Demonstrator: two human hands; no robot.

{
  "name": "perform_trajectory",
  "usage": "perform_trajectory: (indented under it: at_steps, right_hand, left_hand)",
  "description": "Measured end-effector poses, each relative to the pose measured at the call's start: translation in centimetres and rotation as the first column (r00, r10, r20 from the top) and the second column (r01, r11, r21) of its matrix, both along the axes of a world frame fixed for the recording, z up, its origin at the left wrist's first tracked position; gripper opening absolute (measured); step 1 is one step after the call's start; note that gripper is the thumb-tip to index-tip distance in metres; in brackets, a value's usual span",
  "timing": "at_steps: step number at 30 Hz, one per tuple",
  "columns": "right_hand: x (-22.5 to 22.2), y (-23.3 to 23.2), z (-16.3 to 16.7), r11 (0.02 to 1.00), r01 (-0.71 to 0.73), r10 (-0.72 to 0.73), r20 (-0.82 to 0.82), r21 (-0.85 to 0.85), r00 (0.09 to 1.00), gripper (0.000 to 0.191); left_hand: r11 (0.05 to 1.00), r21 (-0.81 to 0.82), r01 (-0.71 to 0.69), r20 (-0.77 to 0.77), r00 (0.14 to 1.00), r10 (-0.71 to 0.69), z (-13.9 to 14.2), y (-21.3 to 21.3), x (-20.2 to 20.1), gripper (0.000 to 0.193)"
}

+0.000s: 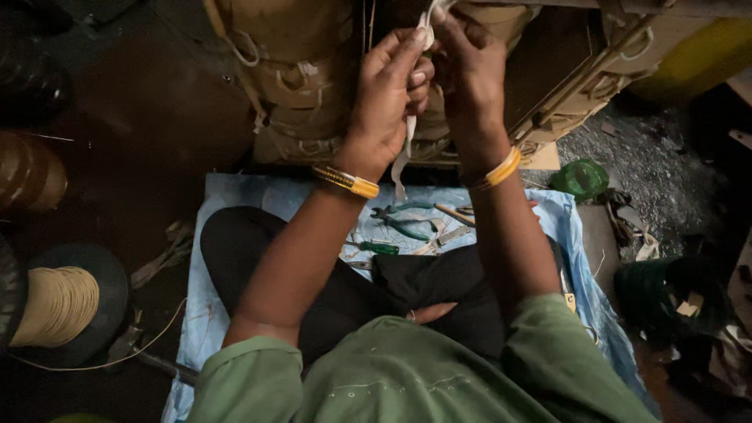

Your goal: The person sits cross-legged and repeatedly ties white fabric strips into knots on a wooden rack. They pull the strips taut, form loops, and tighten the knots by hand. Tools such as pliers and scissors are visible nearby but not used.

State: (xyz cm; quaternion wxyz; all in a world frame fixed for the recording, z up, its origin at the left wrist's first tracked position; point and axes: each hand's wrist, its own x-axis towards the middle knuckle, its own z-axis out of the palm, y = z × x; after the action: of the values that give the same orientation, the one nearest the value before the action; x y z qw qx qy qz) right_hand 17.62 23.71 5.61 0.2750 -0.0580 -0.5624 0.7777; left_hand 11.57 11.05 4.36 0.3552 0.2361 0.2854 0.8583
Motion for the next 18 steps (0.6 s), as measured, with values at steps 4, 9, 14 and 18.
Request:
perform_trajectory:
  at_steps: [4, 9, 14, 18]
  right_hand:
    - [-0.3, 1.0, 0.2, 0.985, -0.141, 0.138, -0.032, -0.102, 0.99, 0.023]
    - [0.6, 0.0, 1.1, 0.989, -0.107, 0.11, 0.025, -0.097, 0.994, 0.019]
    - [2.0, -1.0, 3.0, 0.99, -0.137, 0.136, 0.036, 0.024, 0.99, 0.02]
    - [2.5, -0.7, 5.1, 0.972, -0.224, 0.227, 0.037, -0.074, 0.973, 0.019]
  left_hand:
    - [0.999, -0.037, -0.007, 0.031, 0.999, 0.008, -0.2, 0.0, 0.5, 0.019]
    - [0.998, 0.018, -0.064, -0.058, 0.996, 0.065, -0.3, -0.1, 0.7, 0.024]
    - [0.97, -0.007, -0.245, -0.183, 0.954, 0.239, -1.1, 0.6, 0.7, 0.018]
    - [0.969, -0.037, -0.245, -0.206, 0.95, 0.233, -1.5, 1.1, 0.2, 0.018]
